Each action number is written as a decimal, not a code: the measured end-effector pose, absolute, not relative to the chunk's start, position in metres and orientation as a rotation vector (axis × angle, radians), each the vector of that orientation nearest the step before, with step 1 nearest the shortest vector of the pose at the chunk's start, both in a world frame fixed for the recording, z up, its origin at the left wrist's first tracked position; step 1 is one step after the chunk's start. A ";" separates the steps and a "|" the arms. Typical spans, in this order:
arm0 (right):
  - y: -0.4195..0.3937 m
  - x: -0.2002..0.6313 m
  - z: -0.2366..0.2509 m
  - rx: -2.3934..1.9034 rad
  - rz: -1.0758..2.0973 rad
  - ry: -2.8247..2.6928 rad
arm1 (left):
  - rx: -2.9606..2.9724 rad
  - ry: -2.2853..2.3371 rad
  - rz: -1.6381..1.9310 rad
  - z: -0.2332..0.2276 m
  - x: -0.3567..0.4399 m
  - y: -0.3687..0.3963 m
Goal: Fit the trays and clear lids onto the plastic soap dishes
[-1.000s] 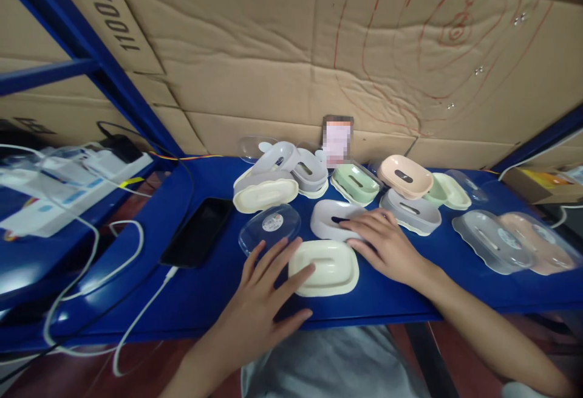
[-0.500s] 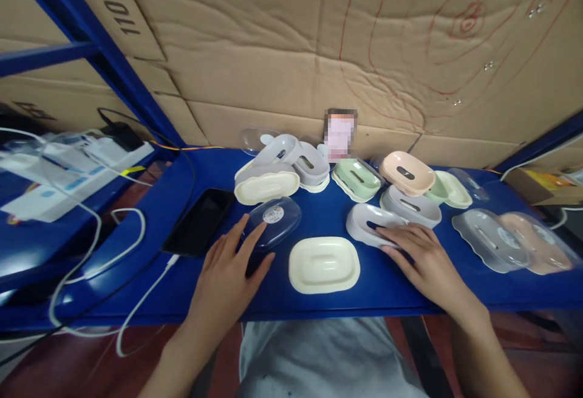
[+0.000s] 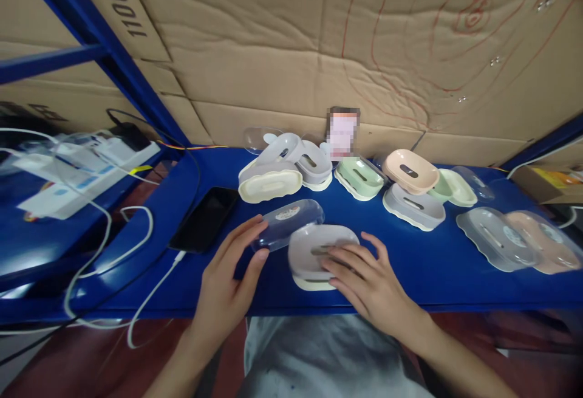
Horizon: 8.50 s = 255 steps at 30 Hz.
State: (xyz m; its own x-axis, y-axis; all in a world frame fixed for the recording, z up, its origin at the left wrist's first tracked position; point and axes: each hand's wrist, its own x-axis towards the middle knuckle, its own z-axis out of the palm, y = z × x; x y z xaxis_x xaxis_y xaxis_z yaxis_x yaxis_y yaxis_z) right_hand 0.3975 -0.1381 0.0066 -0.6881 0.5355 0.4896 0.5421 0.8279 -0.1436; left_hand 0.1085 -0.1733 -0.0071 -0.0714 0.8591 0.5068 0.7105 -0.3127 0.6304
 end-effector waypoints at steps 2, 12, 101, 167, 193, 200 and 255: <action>-0.138 0.393 0.007 -0.763 -0.038 -2.542 | 2.055 1.676 1.324 -0.009 0.112 -0.174; -0.138 0.412 0.005 -0.724 0.017 -2.569 | 2.250 1.530 1.265 -0.011 0.125 -0.180; -0.039 0.403 0.024 -0.568 0.241 -2.623 | 2.946 1.659 0.804 0.013 0.141 -0.190; -0.091 0.450 0.048 -0.533 -0.242 -2.410 | 2.832 1.147 1.063 -0.019 0.156 -0.168; -0.129 0.451 -0.007 -0.657 0.004 -2.521 | 2.749 1.263 1.087 -0.019 0.155 -0.166; -0.118 0.444 -0.004 -0.860 -0.001 -2.637 | 2.912 1.364 0.999 -0.020 0.160 -0.168; 0.092 0.351 0.052 -1.517 -0.207 -2.273 | 2.832 0.984 0.833 -0.011 0.156 -0.168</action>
